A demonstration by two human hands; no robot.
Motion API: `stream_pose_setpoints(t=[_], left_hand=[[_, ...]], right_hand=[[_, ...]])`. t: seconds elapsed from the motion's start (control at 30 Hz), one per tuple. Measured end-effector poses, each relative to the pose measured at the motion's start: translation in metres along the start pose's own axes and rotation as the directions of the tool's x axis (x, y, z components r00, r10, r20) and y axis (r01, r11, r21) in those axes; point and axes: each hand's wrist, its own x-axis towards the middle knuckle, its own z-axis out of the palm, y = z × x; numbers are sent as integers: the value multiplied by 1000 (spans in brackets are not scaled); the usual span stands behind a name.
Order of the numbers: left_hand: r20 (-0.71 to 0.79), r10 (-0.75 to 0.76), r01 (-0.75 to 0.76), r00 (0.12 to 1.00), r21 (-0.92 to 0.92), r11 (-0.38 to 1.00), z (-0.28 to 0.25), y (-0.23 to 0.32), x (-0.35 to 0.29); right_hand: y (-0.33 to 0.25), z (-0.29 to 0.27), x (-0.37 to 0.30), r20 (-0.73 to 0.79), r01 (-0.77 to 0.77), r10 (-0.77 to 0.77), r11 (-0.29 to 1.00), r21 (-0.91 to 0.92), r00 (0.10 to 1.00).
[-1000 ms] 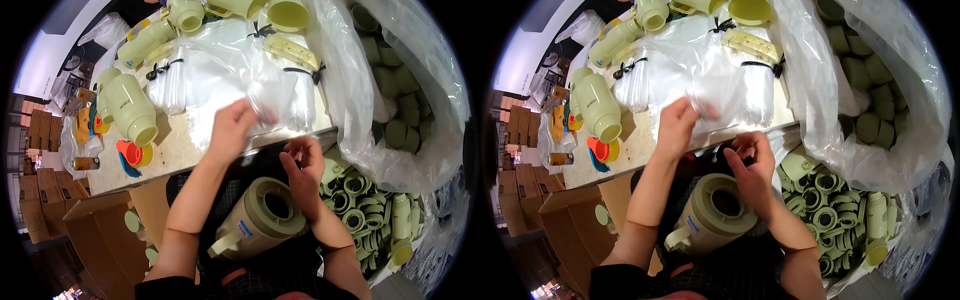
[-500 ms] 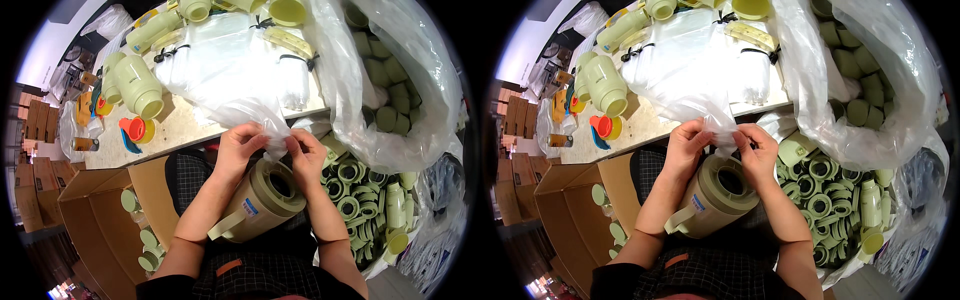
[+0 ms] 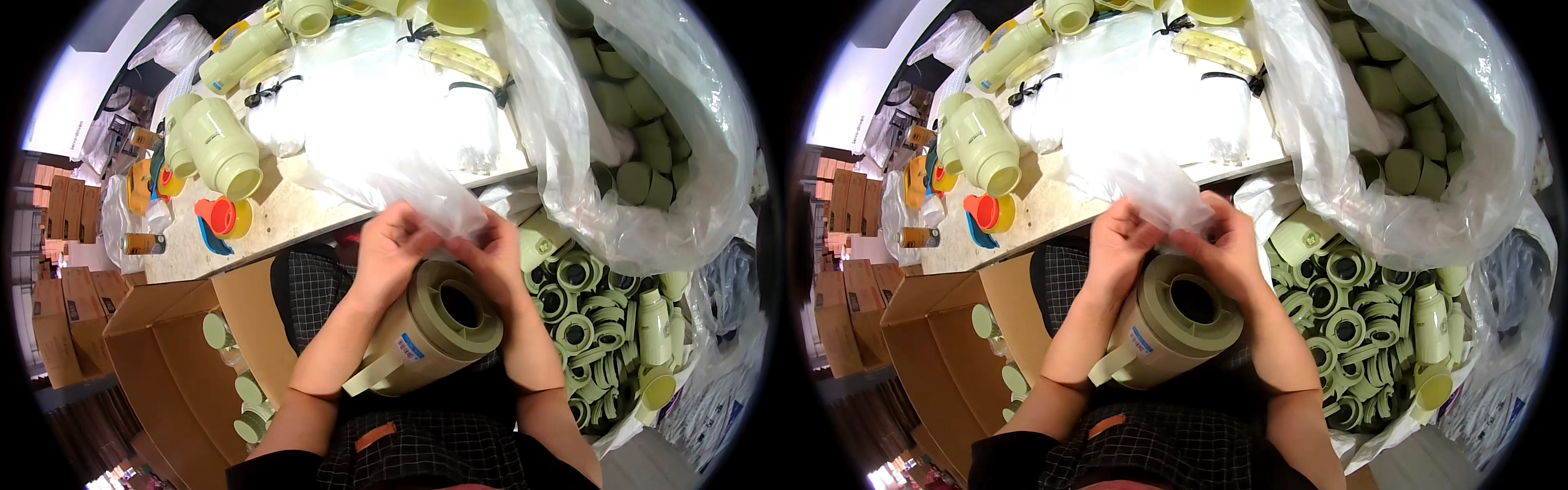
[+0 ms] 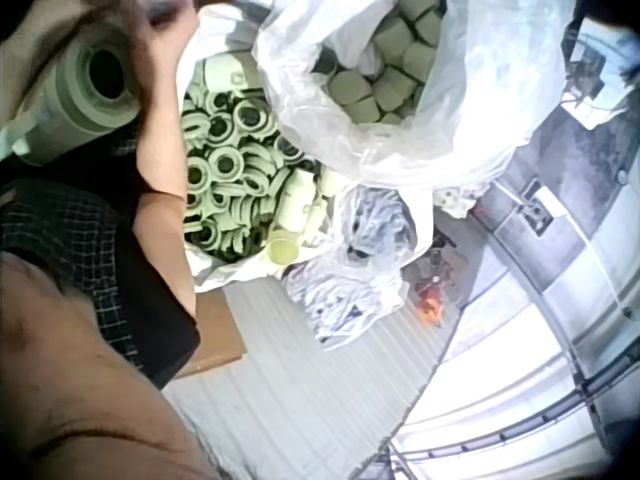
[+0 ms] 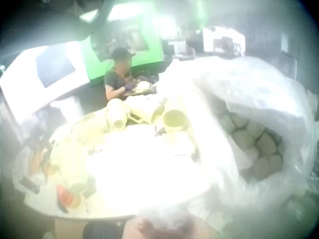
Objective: The person places items into plastic bags, puts the bagged items into a cardboard box, and then assembles and tapes a new cardboard box.
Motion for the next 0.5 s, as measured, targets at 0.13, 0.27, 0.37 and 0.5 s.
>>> stream_pose_setpoints(t=[0.13,0.27,0.37,0.5], left_hand=[[201,122,12,972,-560,829,-27,30,-8],[158,-100,72,982,168,983,-35,19,-11],[-53,-156,162,986,485,859,-51,-7,4],[420,368,-558,830,629,541,-46,48,-82]], right_hand=[[35,-64,30,-437,363,-381,923,-128,815],[22,-77,36,-263,4,478,478,879,838],[66,-71,-4,-509,89,-15,989,121,861],[87,-5,-97,-295,366,-488,848,-382,822]])
